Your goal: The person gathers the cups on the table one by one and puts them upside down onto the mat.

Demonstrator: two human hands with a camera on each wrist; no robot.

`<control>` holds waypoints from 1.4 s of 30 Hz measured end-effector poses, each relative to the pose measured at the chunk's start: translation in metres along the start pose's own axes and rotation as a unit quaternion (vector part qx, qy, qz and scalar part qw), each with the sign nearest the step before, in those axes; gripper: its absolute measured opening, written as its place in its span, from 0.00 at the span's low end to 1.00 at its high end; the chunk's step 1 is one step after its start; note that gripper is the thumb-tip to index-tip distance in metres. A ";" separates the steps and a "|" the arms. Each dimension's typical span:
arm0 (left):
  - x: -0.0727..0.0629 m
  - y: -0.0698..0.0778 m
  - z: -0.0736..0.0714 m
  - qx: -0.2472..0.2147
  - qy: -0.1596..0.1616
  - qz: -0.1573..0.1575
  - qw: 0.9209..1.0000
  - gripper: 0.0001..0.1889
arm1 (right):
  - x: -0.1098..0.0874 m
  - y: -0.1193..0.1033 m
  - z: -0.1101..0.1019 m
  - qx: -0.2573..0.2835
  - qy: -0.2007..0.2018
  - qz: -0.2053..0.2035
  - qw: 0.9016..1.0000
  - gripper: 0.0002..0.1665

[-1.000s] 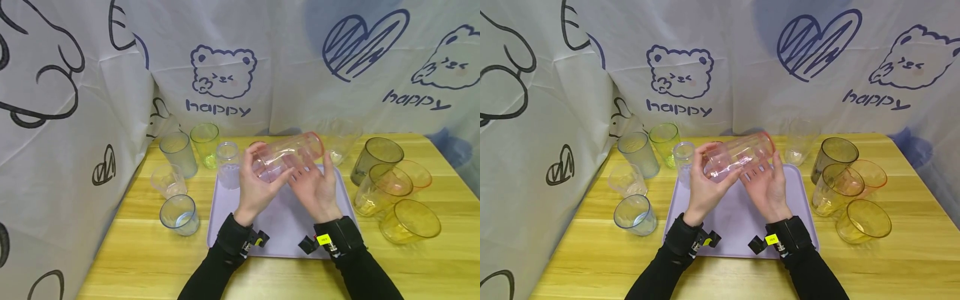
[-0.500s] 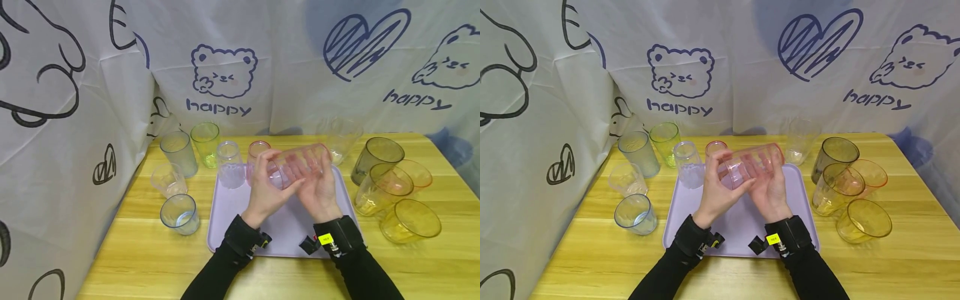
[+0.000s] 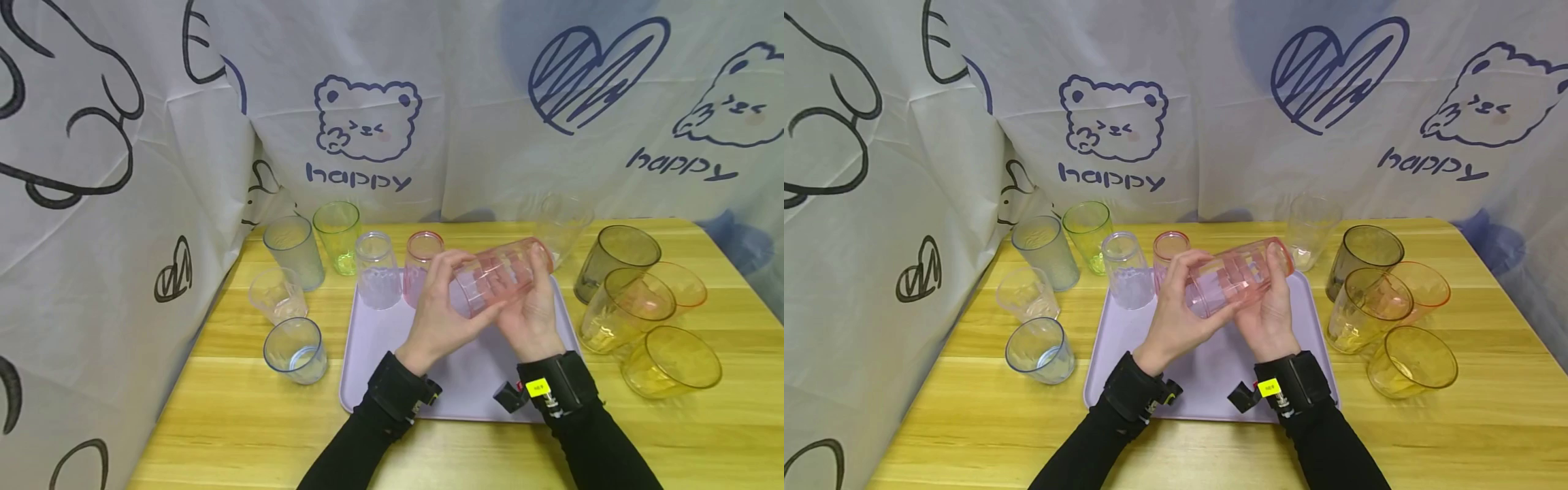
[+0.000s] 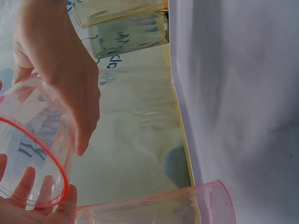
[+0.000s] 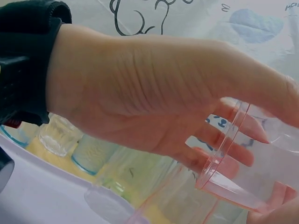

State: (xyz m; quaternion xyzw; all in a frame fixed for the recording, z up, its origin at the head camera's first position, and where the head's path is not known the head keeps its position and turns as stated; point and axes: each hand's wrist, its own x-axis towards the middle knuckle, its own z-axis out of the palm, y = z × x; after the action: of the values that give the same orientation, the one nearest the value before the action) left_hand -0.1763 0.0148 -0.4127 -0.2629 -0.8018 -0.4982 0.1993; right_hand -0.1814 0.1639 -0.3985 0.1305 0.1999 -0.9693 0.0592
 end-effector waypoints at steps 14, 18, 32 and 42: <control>0.004 -0.005 -0.010 0.050 0.026 0.000 0.998 0.33 | 0.012 0.002 -0.011 -0.008 0.009 -0.019 1.000 0.39; 0.007 -0.009 -0.016 0.071 0.053 0.004 0.996 0.31 | 0.017 0.001 -0.014 -0.019 0.001 -0.023 1.000 0.35; 0.022 -0.020 -0.041 0.243 0.091 0.015 0.966 0.26 | 0.035 -0.013 -0.009 -0.071 0.014 -0.088 0.993 0.16; 0.026 -0.028 -0.050 0.334 0.064 -0.042 0.940 0.24 | 0.053 -0.006 -0.006 -0.257 -0.004 -0.310 0.916 0.21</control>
State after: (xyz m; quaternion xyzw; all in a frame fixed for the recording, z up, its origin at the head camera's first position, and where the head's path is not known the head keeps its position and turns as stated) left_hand -0.2111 -0.0348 -0.3959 -0.1155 -0.9179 -0.2256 0.3052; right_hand -0.2315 0.1678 -0.4159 0.0387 0.4719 -0.8549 -0.2118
